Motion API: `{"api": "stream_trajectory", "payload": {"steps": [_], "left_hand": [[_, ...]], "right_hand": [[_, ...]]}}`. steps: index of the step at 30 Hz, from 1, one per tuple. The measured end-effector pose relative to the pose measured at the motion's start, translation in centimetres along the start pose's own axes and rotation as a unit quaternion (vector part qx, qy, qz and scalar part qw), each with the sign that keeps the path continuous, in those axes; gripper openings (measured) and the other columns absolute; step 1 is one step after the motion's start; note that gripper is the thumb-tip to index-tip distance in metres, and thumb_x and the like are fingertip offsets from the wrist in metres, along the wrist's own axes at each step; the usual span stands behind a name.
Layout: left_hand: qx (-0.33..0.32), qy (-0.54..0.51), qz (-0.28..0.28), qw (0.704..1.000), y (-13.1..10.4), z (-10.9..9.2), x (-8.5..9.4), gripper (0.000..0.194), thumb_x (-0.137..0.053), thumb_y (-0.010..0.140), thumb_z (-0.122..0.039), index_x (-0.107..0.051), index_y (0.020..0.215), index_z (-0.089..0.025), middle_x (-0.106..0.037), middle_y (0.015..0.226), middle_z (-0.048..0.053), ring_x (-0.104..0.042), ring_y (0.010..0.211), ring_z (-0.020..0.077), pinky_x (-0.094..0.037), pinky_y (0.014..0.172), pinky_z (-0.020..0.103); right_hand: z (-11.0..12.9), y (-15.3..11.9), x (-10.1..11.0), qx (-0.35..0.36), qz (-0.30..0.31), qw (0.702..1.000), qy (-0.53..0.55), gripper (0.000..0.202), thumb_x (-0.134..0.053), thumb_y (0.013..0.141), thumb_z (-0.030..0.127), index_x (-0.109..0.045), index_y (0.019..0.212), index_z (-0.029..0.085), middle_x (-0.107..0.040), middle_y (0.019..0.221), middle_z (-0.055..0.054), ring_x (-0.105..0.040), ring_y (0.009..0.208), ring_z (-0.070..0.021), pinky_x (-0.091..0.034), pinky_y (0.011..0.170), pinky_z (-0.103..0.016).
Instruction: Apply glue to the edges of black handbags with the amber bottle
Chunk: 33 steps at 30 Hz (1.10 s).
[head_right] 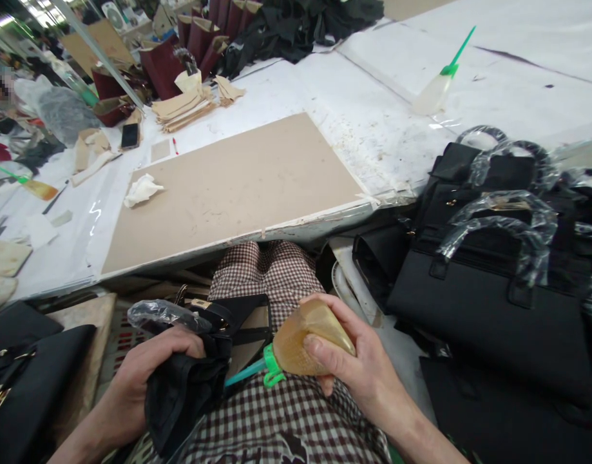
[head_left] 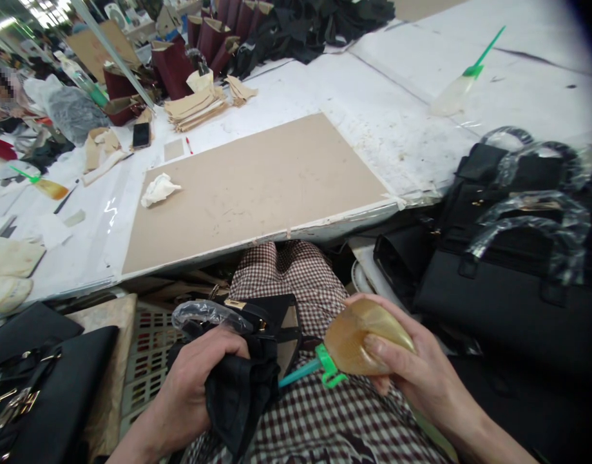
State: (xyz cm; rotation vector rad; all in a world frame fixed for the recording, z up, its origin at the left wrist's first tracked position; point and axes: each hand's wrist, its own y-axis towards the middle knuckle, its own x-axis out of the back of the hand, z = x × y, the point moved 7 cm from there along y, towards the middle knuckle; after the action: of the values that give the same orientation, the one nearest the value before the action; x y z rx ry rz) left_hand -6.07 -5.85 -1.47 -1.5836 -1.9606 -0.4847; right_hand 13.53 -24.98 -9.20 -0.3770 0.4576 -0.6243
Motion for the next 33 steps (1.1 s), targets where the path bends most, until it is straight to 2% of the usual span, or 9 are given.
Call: {"api": "stream_trajectory", "payload": {"steps": [8, 15, 23, 28, 33], "left_hand": [[-0.007, -0.011, -0.003, 1.0, 0.0, 0.1, 0.0, 0.018, -0.058, 0.091, -0.005, -0.058, 0.101, -0.021, -0.067, 0.094, 0.003, -0.063, 0.087, 0.016, -0.049, 0.079, 0.026], [-0.01, -0.017, 0.009, 1.0, 0.3, -0.2, -0.3, 0.018, -0.057, 0.092, -0.006, -0.057, 0.101, -0.022, -0.067, 0.095, 0.002, -0.063, 0.087, 0.0142, -0.048, 0.079, 0.025], [-0.039, -0.007, 0.014, 0.999, 0.6, -0.8, -0.6, 0.02, -0.057, 0.092, -0.004, -0.056, 0.103, -0.021, -0.068, 0.095, 0.002, -0.064, 0.088, 0.0145, -0.048, 0.08, 0.026], [-0.04, -0.011, 0.008, 0.999, 0.9, -0.8, -0.4, 0.021, -0.057, 0.091, -0.003, -0.056, 0.103, -0.021, -0.068, 0.095, 0.003, -0.064, 0.087, 0.0148, -0.049, 0.08, 0.026], [-0.045, -0.009, 0.01, 0.999, 0.9, -0.8, -0.3, 0.021, -0.056, 0.091, -0.004, -0.056, 0.103, -0.021, -0.068, 0.094, 0.003, -0.064, 0.086, 0.0151, -0.049, 0.079, 0.026]], "right_hand": [[-0.8, 0.0, 1.3, -0.011, -0.066, 0.998, -0.021, 0.059, -0.078, 0.079, 0.057, -0.056, 0.126, 0.029, -0.069, 0.092, -0.004, -0.047, 0.046, -0.0111, -0.045, 0.037, -0.027], [-0.9, -0.3, 1.6, -0.035, -0.022, 0.998, -0.04, 0.065, -0.079, 0.077, 0.06, -0.055, 0.129, 0.03, -0.068, 0.096, -0.005, -0.058, 0.059, -0.0171, -0.048, 0.038, -0.024], [0.1, 1.3, 1.2, -0.046, -0.007, 0.991, -0.129, 0.062, -0.078, 0.078, 0.062, -0.058, 0.124, 0.025, -0.07, 0.09, -0.003, -0.053, 0.053, -0.0124, -0.047, 0.039, -0.022], [0.9, 2.3, 1.8, -0.041, -0.014, 0.984, -0.173, 0.058, -0.077, 0.08, 0.06, -0.059, 0.123, 0.026, -0.07, 0.086, -0.002, -0.048, 0.047, -0.0099, -0.045, 0.039, -0.022], [0.5, 1.5, 1.9, -0.039, -0.009, 0.992, -0.121, 0.061, -0.079, 0.078, 0.06, -0.058, 0.124, 0.026, -0.07, 0.088, -0.003, -0.051, 0.049, -0.0117, -0.046, 0.039, -0.022]]}}
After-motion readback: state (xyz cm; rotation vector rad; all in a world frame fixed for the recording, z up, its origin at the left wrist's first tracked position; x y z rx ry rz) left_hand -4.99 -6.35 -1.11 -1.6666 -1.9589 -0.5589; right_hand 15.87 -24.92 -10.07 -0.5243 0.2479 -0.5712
